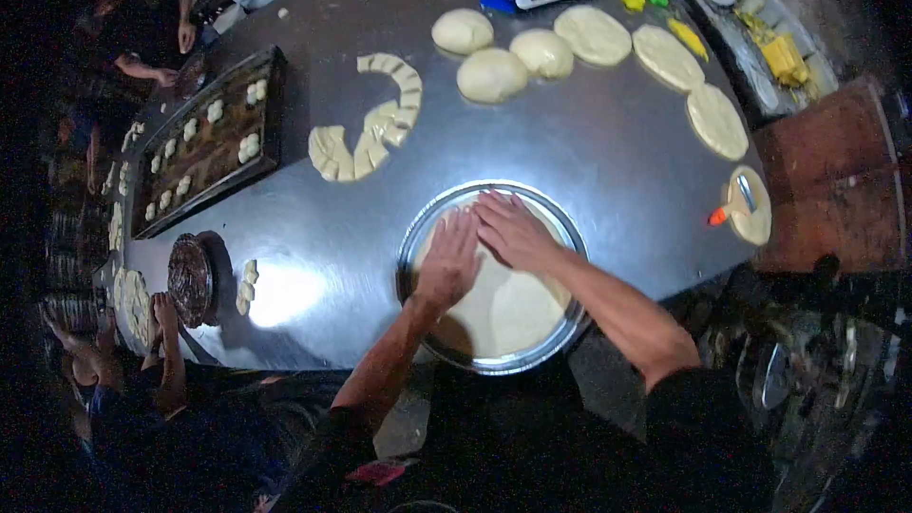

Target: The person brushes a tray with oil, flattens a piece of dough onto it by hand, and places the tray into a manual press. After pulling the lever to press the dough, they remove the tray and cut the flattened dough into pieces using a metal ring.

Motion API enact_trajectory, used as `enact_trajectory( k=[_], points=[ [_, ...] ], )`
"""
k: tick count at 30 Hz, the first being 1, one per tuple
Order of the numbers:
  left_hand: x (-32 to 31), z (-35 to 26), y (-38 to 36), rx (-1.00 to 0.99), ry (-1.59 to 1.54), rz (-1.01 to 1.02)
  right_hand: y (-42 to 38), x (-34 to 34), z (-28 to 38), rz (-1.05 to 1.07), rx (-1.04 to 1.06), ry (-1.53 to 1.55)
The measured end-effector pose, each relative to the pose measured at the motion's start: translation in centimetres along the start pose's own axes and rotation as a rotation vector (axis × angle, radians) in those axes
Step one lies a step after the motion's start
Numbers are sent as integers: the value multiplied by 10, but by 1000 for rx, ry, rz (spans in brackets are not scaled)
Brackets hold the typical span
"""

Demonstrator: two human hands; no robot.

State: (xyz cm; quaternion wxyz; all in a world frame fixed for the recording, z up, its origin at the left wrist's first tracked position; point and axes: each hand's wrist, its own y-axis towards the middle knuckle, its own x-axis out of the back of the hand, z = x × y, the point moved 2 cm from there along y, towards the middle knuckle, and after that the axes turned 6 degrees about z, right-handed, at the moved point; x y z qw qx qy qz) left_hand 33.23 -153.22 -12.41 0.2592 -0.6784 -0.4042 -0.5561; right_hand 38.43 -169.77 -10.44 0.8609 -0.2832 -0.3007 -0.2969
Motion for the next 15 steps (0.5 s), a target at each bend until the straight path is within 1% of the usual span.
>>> enact_trajectory(
  k=[1,2,4,5,6,7,8,9,10,12,13,14,15],
  points=[
    [-3,7,2,57,-50,-32,-5,-11,-8,-131,-21,-258],
    [-10,8,-3,118,-110,-52,-9,-16,-15,-125,-7,-269],
    [-16,16,-2,134,-110,-21,-12,-19,-14,-158,-66,-353],
    [-17,20,-5,150,-117,12,-5,-11,-5,-38,-184,-290],
    [-13,34,-11,150,-94,4,3,-16,3,-56,-166,-290],
    [-5,58,-16,270,-383,-128,11,-21,7,-61,-149,-333],
    [16,68,-15,379,-688,-247,16,-25,6,-57,-146,-371],
    [33,71,-6,381,-276,-240,20,-29,2,-123,-52,-415],
    [25,77,-14,374,-274,-231,26,-31,7,-128,-57,-406],
    [-7,95,-31,496,-487,-84,53,-26,24,-63,-151,-418],
    [-8,88,-51,490,-487,-87,58,-55,37,-75,-122,-375],
    [-13,75,-71,501,-414,-42,55,-85,46,-92,-104,-342],
    [-16,70,-77,507,-344,3,46,-92,56,-57,-27,-408]
  ],
)
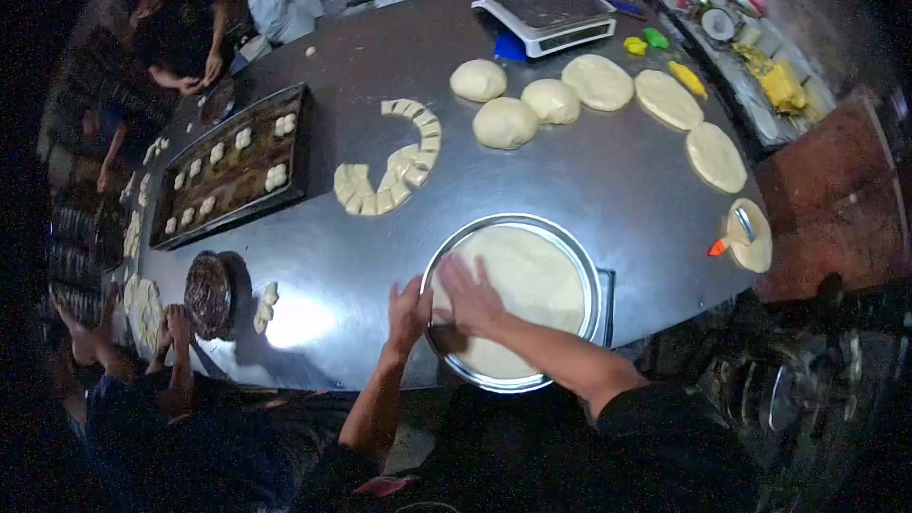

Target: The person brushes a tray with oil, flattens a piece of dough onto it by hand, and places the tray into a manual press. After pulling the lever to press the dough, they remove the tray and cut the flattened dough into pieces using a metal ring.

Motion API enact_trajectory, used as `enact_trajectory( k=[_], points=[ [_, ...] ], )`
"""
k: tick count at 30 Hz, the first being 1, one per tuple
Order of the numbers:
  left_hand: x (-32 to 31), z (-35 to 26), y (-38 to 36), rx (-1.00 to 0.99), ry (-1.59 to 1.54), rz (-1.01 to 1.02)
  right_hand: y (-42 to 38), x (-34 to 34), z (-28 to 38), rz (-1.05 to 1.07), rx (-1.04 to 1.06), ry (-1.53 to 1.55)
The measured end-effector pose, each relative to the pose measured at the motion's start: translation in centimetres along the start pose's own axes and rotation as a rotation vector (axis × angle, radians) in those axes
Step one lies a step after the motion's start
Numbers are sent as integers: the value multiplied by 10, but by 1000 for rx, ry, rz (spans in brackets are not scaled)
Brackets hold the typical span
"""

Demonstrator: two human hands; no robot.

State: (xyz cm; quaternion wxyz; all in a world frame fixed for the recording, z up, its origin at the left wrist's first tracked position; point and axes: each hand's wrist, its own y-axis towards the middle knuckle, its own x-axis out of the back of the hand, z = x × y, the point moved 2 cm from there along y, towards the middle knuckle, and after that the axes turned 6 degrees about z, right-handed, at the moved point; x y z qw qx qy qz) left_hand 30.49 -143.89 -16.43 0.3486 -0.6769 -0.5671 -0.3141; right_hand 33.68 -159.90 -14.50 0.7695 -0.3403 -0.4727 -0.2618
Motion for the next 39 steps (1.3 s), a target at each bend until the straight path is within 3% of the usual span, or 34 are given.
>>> enact_trajectory(
  k=[1,2,3,4,5,6,8,11,13,14,15,16,17,19,24,26,27,29,31,33,35,37,39],
  points=[
    [5,5,4,-20,-3,14,-10,1,13,22,80,-46],
    [8,7,6,0,-22,-26,-15,9,13,173,226,106],
    [6,9,3,33,-43,-61,-18,14,4,197,211,114],
    [8,8,4,42,-50,-36,-16,20,-5,99,68,173],
    [13,1,11,-97,27,-70,-17,24,-15,0,-72,218],
    [14,-7,13,-237,96,-112,-29,15,-34,-101,27,19],
    [7,-5,3,-144,8,-70,-22,37,-34,-8,15,147],
    [11,-18,-22,41,-5,-9,-32,24,-42,-146,-24,94],
    [6,-44,-25,7,498,-282,-37,25,-51,-30,-23,83],
    [4,-58,-16,-124,316,-180,-29,26,-58,48,-12,136],
    [13,-81,8,-121,-103,165,-38,46,-62,44,-2,511],
    [-21,-76,21,-532,218,-61,-52,44,-61,-10,-75,424],
    [-24,-81,33,-540,212,-70,-62,44,-64,-64,-141,325],
    [-33,-87,41,-624,343,111,-65,31,-73,-117,-131,189],
    [-30,-78,8,-372,400,-2,-61,18,-81,-157,-147,-64],
    [-29,-87,3,-289,441,2,-64,21,-78,-130,-31,23],
    [-28,-90,-3,-234,487,20,-63,27,-84,-85,-3,237],
    [-36,-87,26,-263,451,-10,-80,38,-73,-321,-167,420],
    [-40,-89,44,-649,374,100,-93,-7,-78,-381,-372,92],
    [-37,-90,51,-629,351,124,-94,5,-80,-355,-323,97],
    [-36,-85,38,-419,404,-7,-82,19,-85,-228,-282,146],
    [-25,-91,24,-372,384,-65,-88,24,-75,-338,-351,137],
    [-23,-93,13,-121,515,180,-95,12,-77,-308,-275,121]
  ],
)
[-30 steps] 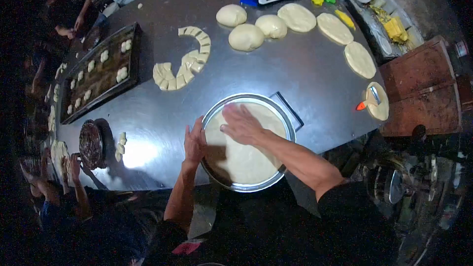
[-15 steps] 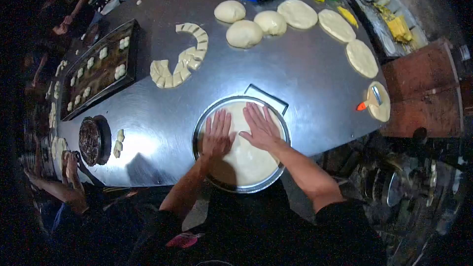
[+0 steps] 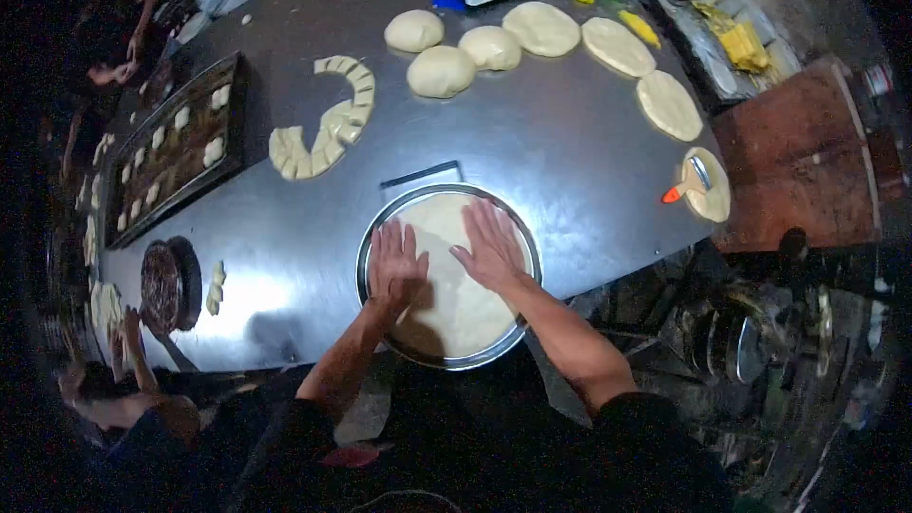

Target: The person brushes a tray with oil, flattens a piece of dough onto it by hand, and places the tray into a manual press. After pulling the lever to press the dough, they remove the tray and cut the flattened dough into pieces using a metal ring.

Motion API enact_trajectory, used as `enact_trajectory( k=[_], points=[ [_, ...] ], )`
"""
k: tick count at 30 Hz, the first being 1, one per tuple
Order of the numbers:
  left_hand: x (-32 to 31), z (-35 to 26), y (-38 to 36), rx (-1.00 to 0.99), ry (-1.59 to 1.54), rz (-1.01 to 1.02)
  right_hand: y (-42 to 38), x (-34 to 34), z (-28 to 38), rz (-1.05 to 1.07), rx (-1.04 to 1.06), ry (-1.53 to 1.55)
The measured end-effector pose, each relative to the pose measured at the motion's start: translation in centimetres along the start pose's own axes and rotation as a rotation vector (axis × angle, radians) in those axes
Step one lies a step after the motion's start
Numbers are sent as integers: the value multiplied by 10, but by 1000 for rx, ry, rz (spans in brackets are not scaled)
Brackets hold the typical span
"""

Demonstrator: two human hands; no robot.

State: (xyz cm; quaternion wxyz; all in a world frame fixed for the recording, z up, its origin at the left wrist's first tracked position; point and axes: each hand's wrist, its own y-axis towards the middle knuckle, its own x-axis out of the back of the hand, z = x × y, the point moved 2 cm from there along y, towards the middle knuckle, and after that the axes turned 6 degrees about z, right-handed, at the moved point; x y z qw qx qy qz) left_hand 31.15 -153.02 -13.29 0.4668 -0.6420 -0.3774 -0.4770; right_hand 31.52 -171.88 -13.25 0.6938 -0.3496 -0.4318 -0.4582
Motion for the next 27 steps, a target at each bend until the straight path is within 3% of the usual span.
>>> enact_trajectory(
  k=[2,4,5,7,8,10,11,13,14,17,18,20,22,24,26,27],
  points=[
    [5,-6,19,-321,-111,-306,17,1,-11,77,92,-18],
    [-2,-1,40,-462,-177,-222,4,6,-9,-21,-61,23],
    [-5,-4,42,-463,-182,-229,5,9,-16,-21,-61,15],
    [-13,-6,24,-278,-150,-283,1,6,-24,-36,57,-57],
    [-18,-9,10,-276,-145,-269,13,12,-28,63,115,-10],
    [-22,-1,7,-77,-178,-154,19,47,-31,274,88,405],
    [-50,5,12,-85,-81,-318,23,48,-34,242,120,391],
    [-11,-17,29,-290,-67,-350,-5,24,-35,55,55,22],
    [-8,-23,40,-393,-125,-314,-9,21,-30,59,53,35],
    [-13,-14,66,-350,-110,-259,6,18,-29,125,-4,-105],
    [23,5,64,-270,-694,-64,1,19,-4,147,-17,-79],
    [59,32,70,-154,-646,-348,22,43,53,221,-79,-307],
    [42,53,86,-230,-494,-329,18,-6,74,177,342,-75],
    [29,64,77,-310,-346,-281,24,-34,77,292,374,-173],
    [32,70,71,-209,-370,-93,38,-32,75,326,417,38],
    [34,69,57,-139,-373,-93,31,-17,66,191,398,-50]
  ],
)
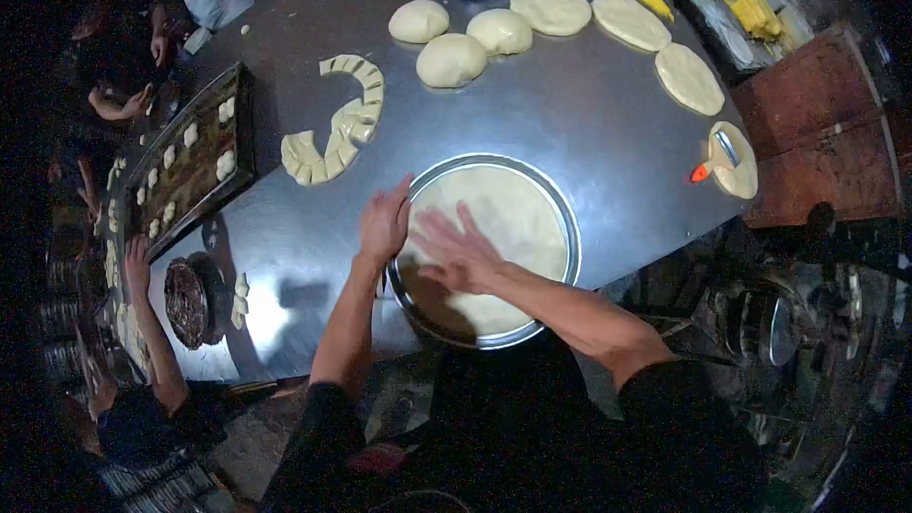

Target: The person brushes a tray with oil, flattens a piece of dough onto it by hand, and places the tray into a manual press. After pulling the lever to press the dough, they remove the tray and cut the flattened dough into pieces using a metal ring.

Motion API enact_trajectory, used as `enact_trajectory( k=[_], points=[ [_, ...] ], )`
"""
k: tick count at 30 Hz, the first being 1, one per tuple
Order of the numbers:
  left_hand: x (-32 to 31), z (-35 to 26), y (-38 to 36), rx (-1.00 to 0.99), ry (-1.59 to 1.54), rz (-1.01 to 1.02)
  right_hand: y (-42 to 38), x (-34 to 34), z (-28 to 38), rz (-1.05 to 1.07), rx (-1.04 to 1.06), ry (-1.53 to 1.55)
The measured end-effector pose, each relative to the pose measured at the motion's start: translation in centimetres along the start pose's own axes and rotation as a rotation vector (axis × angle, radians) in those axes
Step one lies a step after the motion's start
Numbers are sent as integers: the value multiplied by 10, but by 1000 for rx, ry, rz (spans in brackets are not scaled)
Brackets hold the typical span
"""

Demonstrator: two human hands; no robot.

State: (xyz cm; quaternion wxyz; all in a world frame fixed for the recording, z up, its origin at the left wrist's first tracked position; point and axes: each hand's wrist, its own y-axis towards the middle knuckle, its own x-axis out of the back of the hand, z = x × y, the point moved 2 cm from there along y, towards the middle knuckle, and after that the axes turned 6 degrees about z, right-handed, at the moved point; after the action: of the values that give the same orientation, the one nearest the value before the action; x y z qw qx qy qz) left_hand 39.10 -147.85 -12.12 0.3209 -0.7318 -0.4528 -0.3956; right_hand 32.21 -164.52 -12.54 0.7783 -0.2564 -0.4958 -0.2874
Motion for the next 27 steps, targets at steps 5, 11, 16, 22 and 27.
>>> enact_trajectory(
  k=[5,11,16,22,27],
  points=[
    [-37,-11,-95,244,-124,-208,-26,23,-45,-1,-173,45],
    [-33,-3,-27,200,-419,-186,-23,28,-61,28,-196,90],
    [-36,-13,-3,-72,-221,19,-25,21,-66,50,-251,185],
    [-46,-61,-41,127,429,-164,-54,23,-77,-92,-251,39],
    [-75,-86,2,-247,181,-153,-56,49,-84,-14,-329,536]
  ],
)
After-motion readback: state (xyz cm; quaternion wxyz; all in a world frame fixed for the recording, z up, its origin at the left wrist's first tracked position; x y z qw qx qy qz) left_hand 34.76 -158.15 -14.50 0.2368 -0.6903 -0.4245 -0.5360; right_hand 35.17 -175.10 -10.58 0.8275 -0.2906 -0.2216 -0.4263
